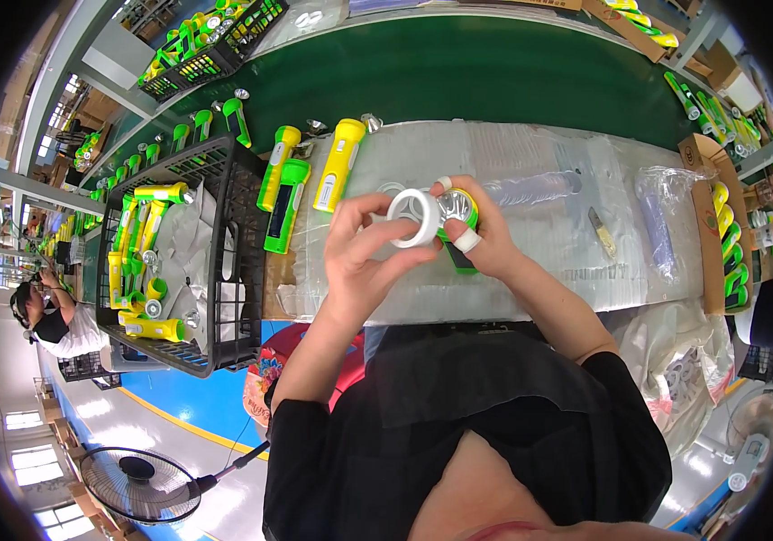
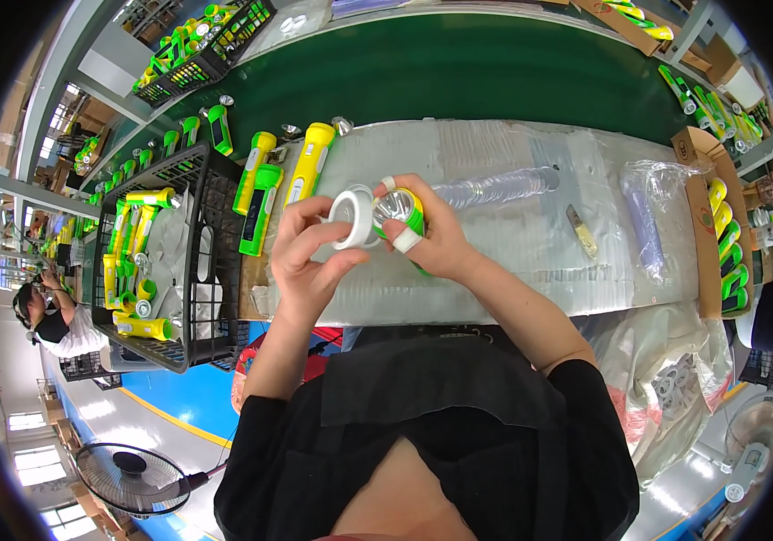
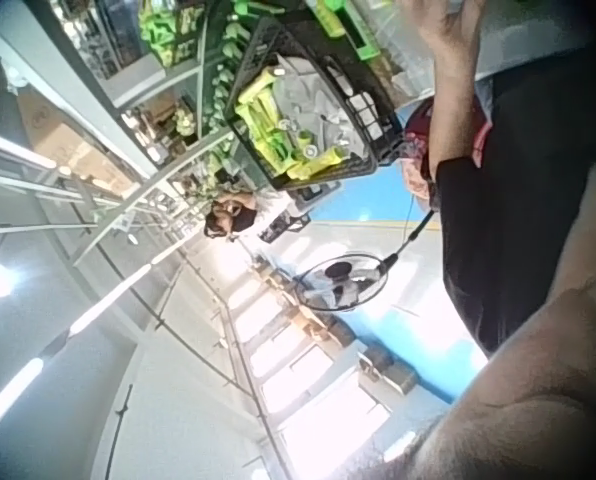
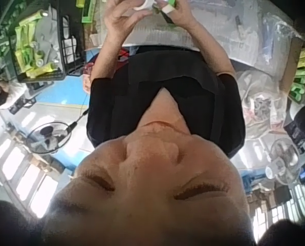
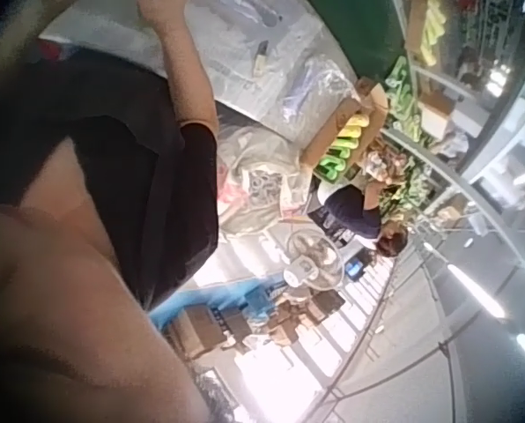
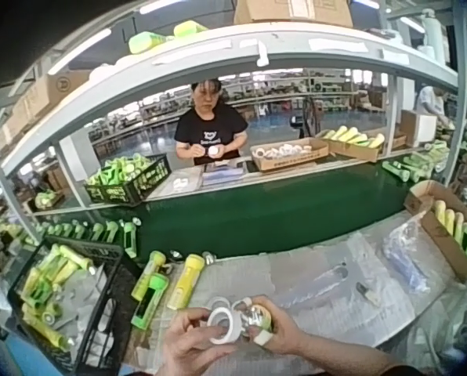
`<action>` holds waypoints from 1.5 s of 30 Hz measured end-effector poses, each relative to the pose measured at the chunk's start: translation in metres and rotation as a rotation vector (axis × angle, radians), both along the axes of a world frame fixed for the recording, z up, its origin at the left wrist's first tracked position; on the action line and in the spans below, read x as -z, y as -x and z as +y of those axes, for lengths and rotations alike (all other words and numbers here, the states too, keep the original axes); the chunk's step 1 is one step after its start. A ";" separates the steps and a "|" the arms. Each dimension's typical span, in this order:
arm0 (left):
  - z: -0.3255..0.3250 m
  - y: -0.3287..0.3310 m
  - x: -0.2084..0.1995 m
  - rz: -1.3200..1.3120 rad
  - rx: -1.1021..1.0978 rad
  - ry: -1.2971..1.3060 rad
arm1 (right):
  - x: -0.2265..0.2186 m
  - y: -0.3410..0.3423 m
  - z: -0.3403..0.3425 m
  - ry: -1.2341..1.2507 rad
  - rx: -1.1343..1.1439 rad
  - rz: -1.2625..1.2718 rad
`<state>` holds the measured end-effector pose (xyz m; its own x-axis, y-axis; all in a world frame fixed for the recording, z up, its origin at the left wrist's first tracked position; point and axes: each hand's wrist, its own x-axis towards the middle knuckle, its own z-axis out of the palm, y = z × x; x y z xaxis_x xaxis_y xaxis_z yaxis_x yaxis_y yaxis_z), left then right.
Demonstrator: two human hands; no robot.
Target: Assembling plastic flashlights by attaching lenses and caps, then sorting components on a production line.
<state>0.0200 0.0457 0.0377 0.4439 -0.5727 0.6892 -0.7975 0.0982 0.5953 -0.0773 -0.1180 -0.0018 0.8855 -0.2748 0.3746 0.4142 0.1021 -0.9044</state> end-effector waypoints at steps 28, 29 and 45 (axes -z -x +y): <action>-0.064 0.021 -0.011 0.066 0.242 -0.216 | -0.133 0.013 -0.085 1.314 -0.363 0.338; -0.065 0.021 -0.010 0.066 0.245 -0.213 | -0.135 0.011 -0.085 1.316 -0.360 0.341; -0.074 0.023 -0.003 0.020 0.210 -0.124 | -0.133 0.018 -0.064 1.427 0.114 0.716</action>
<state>-0.0031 -0.0288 0.0404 0.3190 -0.7333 0.6004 -0.7555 0.1857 0.6282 -0.0956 -0.1817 0.1315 0.9838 -0.1533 -0.0934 -0.1712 -0.9578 -0.2308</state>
